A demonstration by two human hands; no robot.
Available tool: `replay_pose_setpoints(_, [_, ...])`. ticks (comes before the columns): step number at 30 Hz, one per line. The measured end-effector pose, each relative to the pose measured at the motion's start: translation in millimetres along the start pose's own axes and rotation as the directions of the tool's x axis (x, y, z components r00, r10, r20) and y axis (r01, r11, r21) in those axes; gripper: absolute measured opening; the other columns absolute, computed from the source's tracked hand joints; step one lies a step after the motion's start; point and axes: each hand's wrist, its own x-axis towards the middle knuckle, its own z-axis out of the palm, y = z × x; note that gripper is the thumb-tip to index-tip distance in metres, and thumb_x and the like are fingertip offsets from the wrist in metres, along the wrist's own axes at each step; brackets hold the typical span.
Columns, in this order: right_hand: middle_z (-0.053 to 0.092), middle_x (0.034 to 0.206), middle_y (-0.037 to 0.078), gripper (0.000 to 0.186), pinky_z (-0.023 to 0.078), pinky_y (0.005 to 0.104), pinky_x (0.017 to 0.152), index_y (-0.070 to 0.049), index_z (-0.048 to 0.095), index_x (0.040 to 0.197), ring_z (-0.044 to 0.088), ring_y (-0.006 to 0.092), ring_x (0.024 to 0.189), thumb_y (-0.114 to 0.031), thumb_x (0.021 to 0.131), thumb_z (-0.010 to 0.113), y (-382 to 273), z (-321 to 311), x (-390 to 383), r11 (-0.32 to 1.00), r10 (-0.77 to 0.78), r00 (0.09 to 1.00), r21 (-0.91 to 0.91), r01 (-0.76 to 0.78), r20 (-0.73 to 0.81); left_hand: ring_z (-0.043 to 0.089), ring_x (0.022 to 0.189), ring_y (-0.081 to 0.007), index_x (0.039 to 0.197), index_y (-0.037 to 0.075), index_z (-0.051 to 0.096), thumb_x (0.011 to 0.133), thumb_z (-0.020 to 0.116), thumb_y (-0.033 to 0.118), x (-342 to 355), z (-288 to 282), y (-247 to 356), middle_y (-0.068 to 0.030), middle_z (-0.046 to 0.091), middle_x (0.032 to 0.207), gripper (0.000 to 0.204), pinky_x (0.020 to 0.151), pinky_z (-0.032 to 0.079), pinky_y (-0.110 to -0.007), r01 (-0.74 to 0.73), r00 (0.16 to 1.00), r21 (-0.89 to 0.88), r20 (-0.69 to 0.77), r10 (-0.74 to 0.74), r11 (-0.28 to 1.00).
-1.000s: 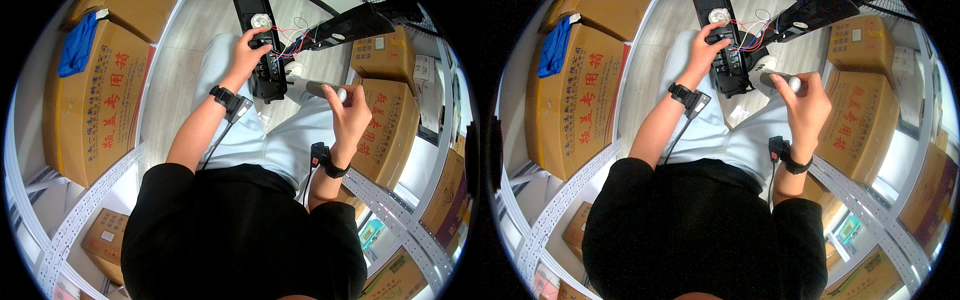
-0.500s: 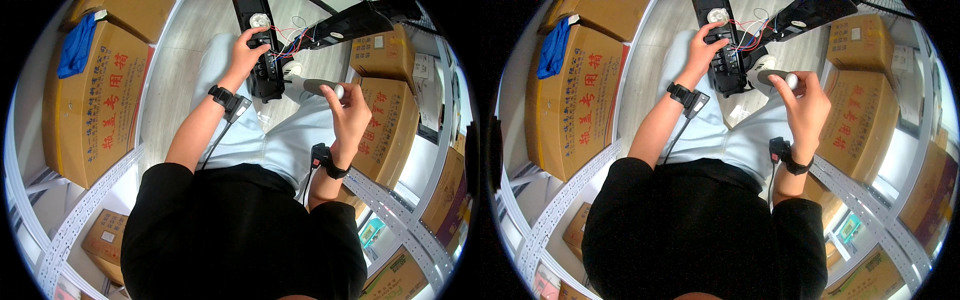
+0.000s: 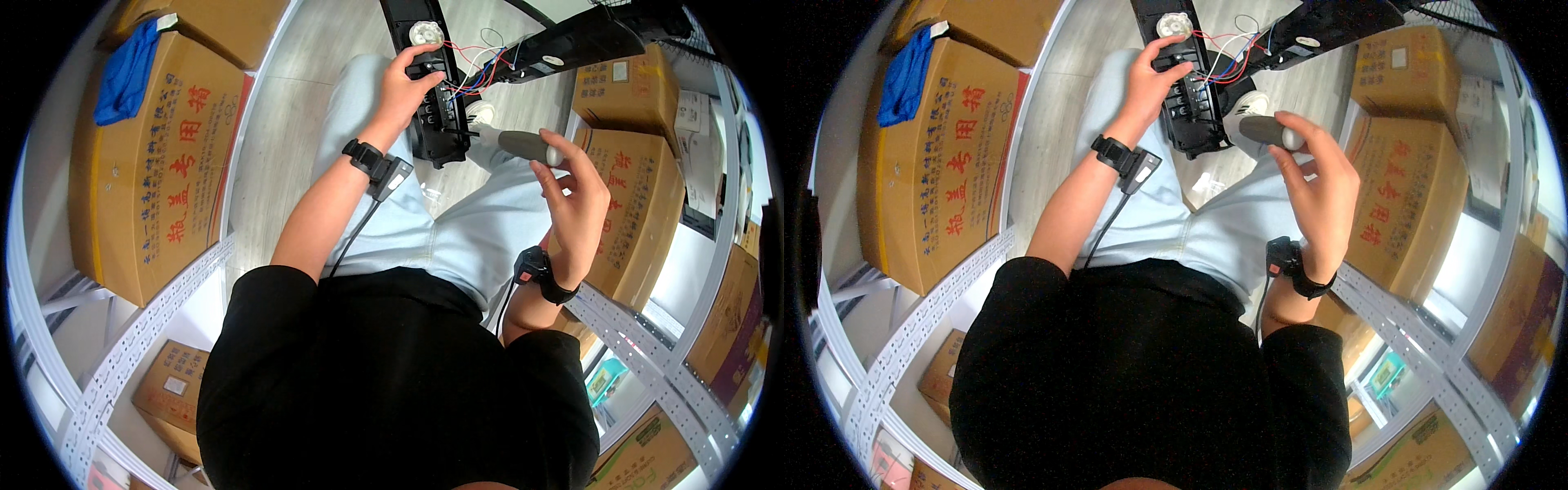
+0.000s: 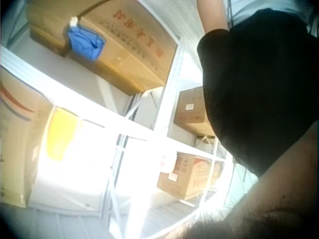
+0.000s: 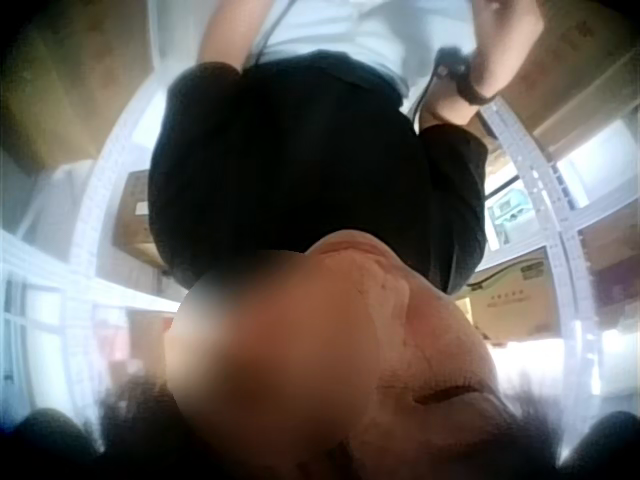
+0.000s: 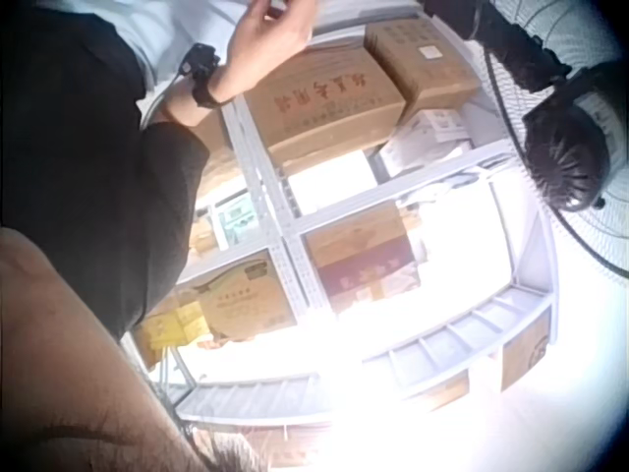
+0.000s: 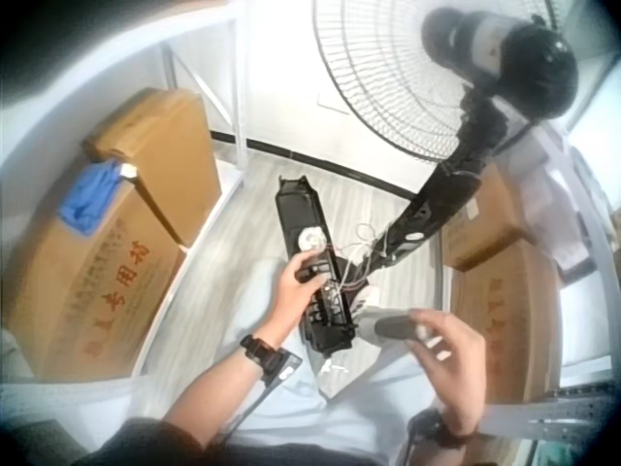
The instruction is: The person is repairing a black electronic device, likely a fan base, using a screwdriver. They are seated on the floor, manipulating wires and screws within the device's casing.
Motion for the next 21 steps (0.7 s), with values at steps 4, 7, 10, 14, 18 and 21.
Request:
replay_pose_setpoints(4, [0.068, 0.084, 0.008, 0.034, 0.049, 0.0249, 0.058, -0.006, 0.067, 0.099, 0.063, 0.0131, 0.067, -0.021, 0.072, 0.081, -6, 4, -2, 0.985, 0.113, 0.992, -0.121, -0.119, -0.058, 0.062, 0.089, -0.0113, 0.117, 0.006, 0.06, 0.077, 0.067, -0.007, 2, -3, -5, -0.0054, 0.064, 0.104, 0.043, 0.077, 0.052, -0.027, -0.058, 0.998, 0.083, 0.018, 0.057, 0.995])
replay_pose_setpoints(7, [0.067, 0.08, 0.008, 0.039, 0.048, 0.0252, 0.059, -0.005, 0.065, 0.094, 0.063, 0.0134, 0.067, -0.031, 0.07, 0.082, 0, 9, 3, 0.977, 0.123, 0.986, -0.158, -0.14, -0.113, 0.062, 0.088, -0.0112, 0.117, 0.006, 0.06, 0.077, 0.067, -0.008, 2, -2, -4, -0.0056, 0.064, 0.105, 0.043, 0.077, 0.052, -0.027, -0.037, 0.999, 0.022, 0.012, 0.036, 0.999])
replay_pose_setpoints(10, [0.067, 0.082, 0.007, 0.038, 0.049, 0.0261, 0.058, -0.006, 0.065, 0.098, 0.062, 0.0138, 0.067, -0.025, 0.07, 0.082, -7, 5, 0, 0.972, 0.118, 0.988, -0.194, -0.136, -0.097, 0.062, 0.088, -0.0113, 0.116, 0.006, 0.06, 0.076, 0.067, -0.008, 2, -2, -4, -0.0057, 0.064, 0.105, 0.043, 0.077, 0.052, -0.027, -0.004, 1.0, -0.008, -0.005, 0.004, 1.0])
replay_pose_setpoints(14, [0.067, 0.084, 0.006, 0.04, 0.05, 0.0266, 0.059, -0.007, 0.065, 0.104, 0.061, 0.0146, 0.066, -0.017, 0.069, 0.081, -11, 2, -2, 0.999, 0.011, 0.999, 0.045, -0.01, -0.035, 0.062, 0.088, -0.0112, 0.116, 0.006, 0.06, 0.076, 0.068, -0.007, 0, 0, 0, -0.0058, 0.064, 0.105, 0.043, 0.078, 0.052, -0.026, 0.001, 1.0, -0.004, -0.008, -0.001, 1.0])
replay_pose_setpoints(18, [0.068, 0.084, 0.006, 0.038, 0.05, 0.0258, 0.059, -0.007, 0.067, 0.103, 0.062, 0.0133, 0.068, -0.016, 0.069, 0.081, -4, 2, -4, 0.999, -0.007, 1.0, -0.044, 0.008, 0.022, 0.061, 0.089, -0.0109, 0.117, 0.006, 0.06, 0.076, 0.068, -0.007, 1, -2, 0, -0.0053, 0.064, 0.105, 0.044, 0.077, 0.051, -0.026, -0.038, 0.999, 0.01, -0.003, 0.038, 0.999])
replay_pose_setpoints(21, [0.067, 0.082, 0.007, 0.036, 0.05, 0.0253, 0.059, -0.007, 0.068, 0.101, 0.063, 0.0122, 0.07, -0.02, 0.071, 0.081, -7, 7, -3, 0.981, 0.175, 0.984, -0.079, -0.177, -0.034, 0.061, 0.09, -0.0109, 0.117, 0.007, 0.06, 0.076, 0.068, -0.006, 2, -3, -3, -0.0052, 0.064, 0.106, 0.044, 0.078, 0.051, -0.026, -0.029, 0.999, 0.083, 0.019, 0.028, 0.996])
